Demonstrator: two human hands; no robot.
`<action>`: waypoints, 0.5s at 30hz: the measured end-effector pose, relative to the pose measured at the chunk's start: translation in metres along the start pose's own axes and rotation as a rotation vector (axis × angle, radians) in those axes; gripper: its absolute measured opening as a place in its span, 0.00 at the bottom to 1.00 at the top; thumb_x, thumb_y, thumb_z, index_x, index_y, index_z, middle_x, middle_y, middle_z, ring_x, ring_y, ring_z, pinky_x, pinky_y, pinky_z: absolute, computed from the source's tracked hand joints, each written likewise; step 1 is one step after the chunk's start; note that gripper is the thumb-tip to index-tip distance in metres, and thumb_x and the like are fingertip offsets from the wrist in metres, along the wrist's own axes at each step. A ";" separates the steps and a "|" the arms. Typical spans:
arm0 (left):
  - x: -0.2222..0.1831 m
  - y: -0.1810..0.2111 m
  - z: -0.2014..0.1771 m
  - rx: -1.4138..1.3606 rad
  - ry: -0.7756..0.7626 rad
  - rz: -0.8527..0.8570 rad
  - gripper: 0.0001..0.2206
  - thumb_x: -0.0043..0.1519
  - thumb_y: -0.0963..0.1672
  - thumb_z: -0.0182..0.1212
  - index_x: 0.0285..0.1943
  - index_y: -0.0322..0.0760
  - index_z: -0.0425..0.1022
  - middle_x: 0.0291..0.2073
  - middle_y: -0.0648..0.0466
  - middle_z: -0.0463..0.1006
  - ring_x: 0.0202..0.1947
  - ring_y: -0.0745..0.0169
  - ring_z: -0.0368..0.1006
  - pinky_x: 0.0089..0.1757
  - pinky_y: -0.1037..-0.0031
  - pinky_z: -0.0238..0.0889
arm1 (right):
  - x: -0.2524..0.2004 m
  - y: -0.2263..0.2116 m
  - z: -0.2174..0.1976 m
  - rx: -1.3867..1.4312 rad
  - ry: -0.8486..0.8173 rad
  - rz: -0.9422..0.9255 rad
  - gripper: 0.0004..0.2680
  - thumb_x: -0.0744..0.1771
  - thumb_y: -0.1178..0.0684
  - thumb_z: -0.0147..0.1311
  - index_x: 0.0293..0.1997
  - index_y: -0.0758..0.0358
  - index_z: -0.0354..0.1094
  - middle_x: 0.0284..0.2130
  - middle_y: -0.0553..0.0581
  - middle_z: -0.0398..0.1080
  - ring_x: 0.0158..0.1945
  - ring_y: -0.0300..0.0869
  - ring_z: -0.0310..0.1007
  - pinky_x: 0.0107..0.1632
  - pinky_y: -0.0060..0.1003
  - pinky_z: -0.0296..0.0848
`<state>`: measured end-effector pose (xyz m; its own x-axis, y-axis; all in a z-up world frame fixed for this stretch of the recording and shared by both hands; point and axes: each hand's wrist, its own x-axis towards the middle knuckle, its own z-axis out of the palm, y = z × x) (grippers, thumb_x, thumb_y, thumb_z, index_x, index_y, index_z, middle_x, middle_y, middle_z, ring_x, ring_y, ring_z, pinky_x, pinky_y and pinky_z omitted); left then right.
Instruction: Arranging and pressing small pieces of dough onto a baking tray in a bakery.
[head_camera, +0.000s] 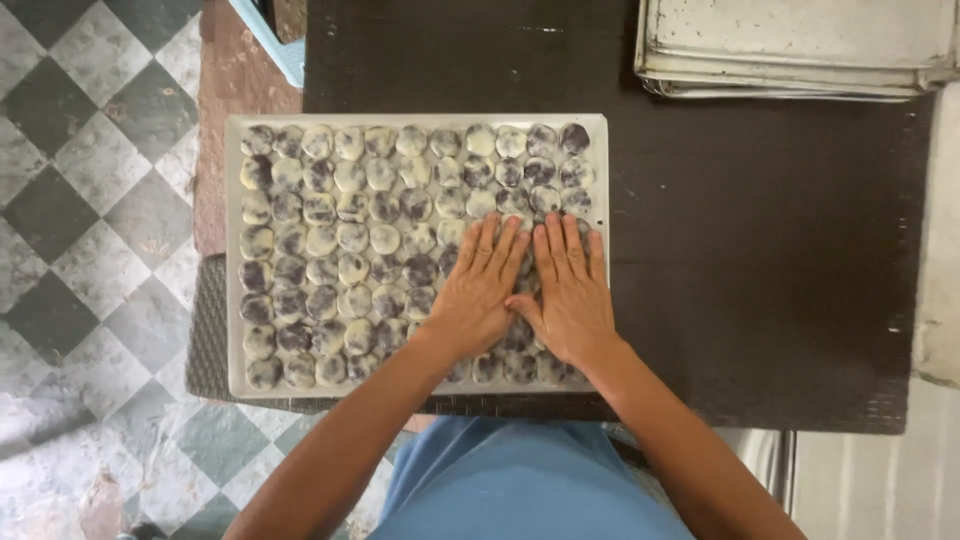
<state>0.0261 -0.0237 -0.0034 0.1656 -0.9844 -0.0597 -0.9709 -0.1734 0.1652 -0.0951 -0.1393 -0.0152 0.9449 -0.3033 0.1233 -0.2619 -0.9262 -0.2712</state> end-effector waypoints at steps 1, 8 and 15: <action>0.001 0.000 -0.004 -0.067 0.018 -0.013 0.33 0.65 0.52 0.41 0.74 0.26 0.43 0.73 0.36 0.40 0.73 0.33 0.31 0.67 0.51 0.23 | 0.004 -0.003 -0.005 -0.010 0.003 -0.008 0.37 0.65 0.25 0.34 0.72 0.71 0.39 0.71 0.70 0.39 0.74 0.60 0.30 0.71 0.58 0.25; 0.028 -0.015 0.008 0.049 0.008 -0.029 0.34 0.66 0.53 0.41 0.75 0.27 0.39 0.74 0.36 0.35 0.73 0.32 0.28 0.67 0.51 0.22 | 0.029 0.022 0.011 -0.061 0.050 -0.018 0.37 0.64 0.24 0.36 0.70 0.72 0.44 0.69 0.71 0.45 0.73 0.61 0.36 0.71 0.59 0.34; 0.059 -0.034 -0.001 -0.002 0.035 -0.053 0.33 0.68 0.53 0.41 0.75 0.28 0.42 0.74 0.39 0.37 0.73 0.34 0.29 0.67 0.51 0.22 | 0.061 0.039 0.015 -0.051 0.037 -0.023 0.37 0.65 0.25 0.35 0.70 0.73 0.46 0.70 0.71 0.43 0.74 0.60 0.33 0.71 0.59 0.29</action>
<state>0.0687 -0.0763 -0.0113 0.2232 -0.9742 -0.0344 -0.9601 -0.2258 0.1648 -0.0443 -0.1906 -0.0320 0.9430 -0.2892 0.1645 -0.2511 -0.9429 -0.2187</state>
